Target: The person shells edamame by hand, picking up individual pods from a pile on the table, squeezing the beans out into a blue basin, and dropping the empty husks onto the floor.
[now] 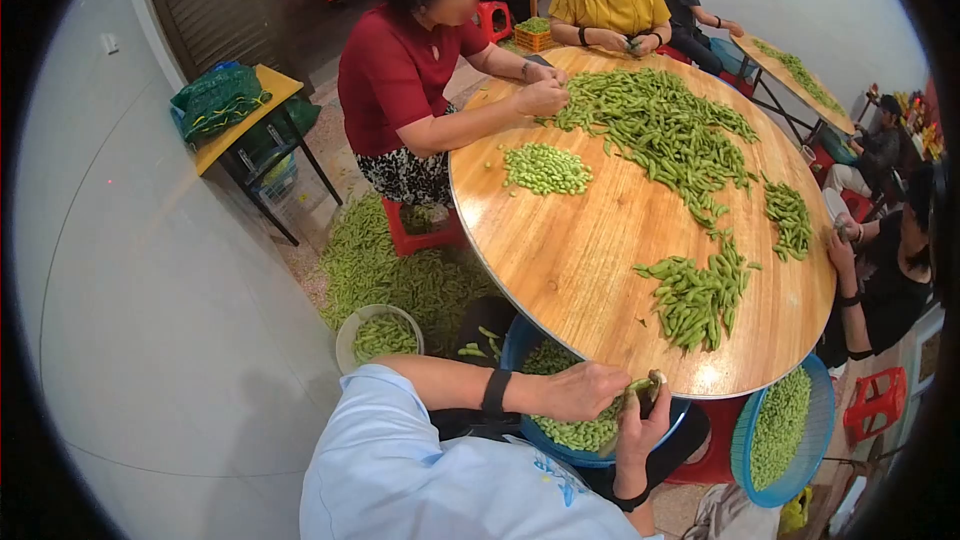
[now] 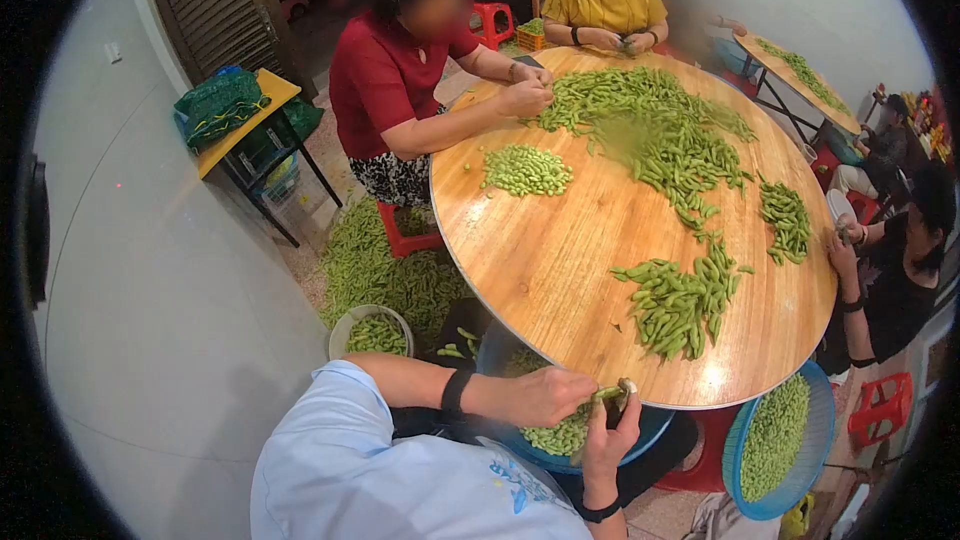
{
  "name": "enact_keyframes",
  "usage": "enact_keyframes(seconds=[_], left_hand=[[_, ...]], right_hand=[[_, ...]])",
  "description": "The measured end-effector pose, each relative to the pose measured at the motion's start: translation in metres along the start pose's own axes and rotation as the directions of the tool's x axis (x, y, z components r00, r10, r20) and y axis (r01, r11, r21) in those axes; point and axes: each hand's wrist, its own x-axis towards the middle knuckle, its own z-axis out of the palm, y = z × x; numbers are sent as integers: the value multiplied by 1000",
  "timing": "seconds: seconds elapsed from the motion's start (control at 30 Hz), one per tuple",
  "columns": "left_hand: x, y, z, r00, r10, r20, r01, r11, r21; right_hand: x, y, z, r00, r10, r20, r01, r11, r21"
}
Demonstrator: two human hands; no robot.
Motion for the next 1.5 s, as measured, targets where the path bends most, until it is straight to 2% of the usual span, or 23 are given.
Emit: enact_keyframes(seconds=[0.03,0.07,0.13,0.27,0.33,0.37,0.4,0.43,0.47,0.5,0.57,0.63,0.7,0.73,0.8,0.83,0.9,0.97,1.03,1.17,1.23,1.37,1.5], left_hand=[[-1,2,0,1000,8,13,-9,999,47],[-2,4,-1,999,15,28,-18,995,93],[-3,9,-3,999,22,36,-25,996,81],[-8,8,-1,997,22,80,-27,997,70],[-9,4,0,992,75,98,-85,991,99],[-11,3,0,985,123,120,-138,983,124],[-12,4,2,985,125,122,-141,982,126],[-13,6,4,994,62,95,-72,993,99],[-14,6,6,998,-1,67,-4,997,72],[-17,6,7,998,5,66,-10,997,78],[-21,6,10,994,18,112,-19,1000,8],[-19,2,9,996,-30,85,29,999,13],[-16,2,1,983,-153,106,163,983,-89],[-15,4,0,983,-154,99,163,983,-89],[-13,8,0,955,-268,123,286,944,-165],[-12,9,0,953,-269,141,292,940,-175],[-10,10,1,959,-263,105,272,958,-90],[-12,2,10,956,-261,131,273,959,-79],[-12,0,16,951,-300,75,306,947,-100],[-15,-2,28,962,-274,-5,271,955,-122],[-16,-2,32,960,-279,-12,272,946,-178],[-15,-7,33,942,-335,36,336,928,-162],[-9,-12,35,886,-448,121,463,871,-166]], right_hand=[[1,3,1,978,-205,-25,198,964,-176],[2,2,0,978,-208,-25,201,963,-177],[2,-13,-3,959,-255,121,281,908,-312],[3,-20,-5,956,-228,187,276,916,-291],[5,-21,-2,885,-407,225,462,825,-324],[4,-20,-4,885,-410,222,464,825,-324],[0,-17,-9,911,-306,275,388,862,-326],[0,-16,-10,924,-202,326,312,890,-332],[1,-16,-6,929,-243,279,328,891,-315],[2,-10,-7,927,-252,277,334,889,-312],[3,5,-12,965,-170,198,204,964,-171],[-2,-22,-11,953,-114,281,187,950,-251],[-3,-10,-9,970,-109,216,160,958,-238],[-2,-7,-8,969,-111,222,164,957,-238],[-4,-4,-9,983,11,181,6,996,-91],[-6,-6,-10,985,27,168,-11,995,-99],[-4,-15,-6,982,-87,165,120,972,-201],[-4,-21,-6,979,-83,184,132,953,-273],[-7,-23,-4,936,-272,225,340,865,-369],[-12,-23,-6,904,-322,280,416,815,-403],[-12,-25,-8,922,-271,276,364,850,-380],[-10,-19,-10,914,-271,301,372,856,-359],[-9,-11,-11,930,-225,291,317,891,-324]])
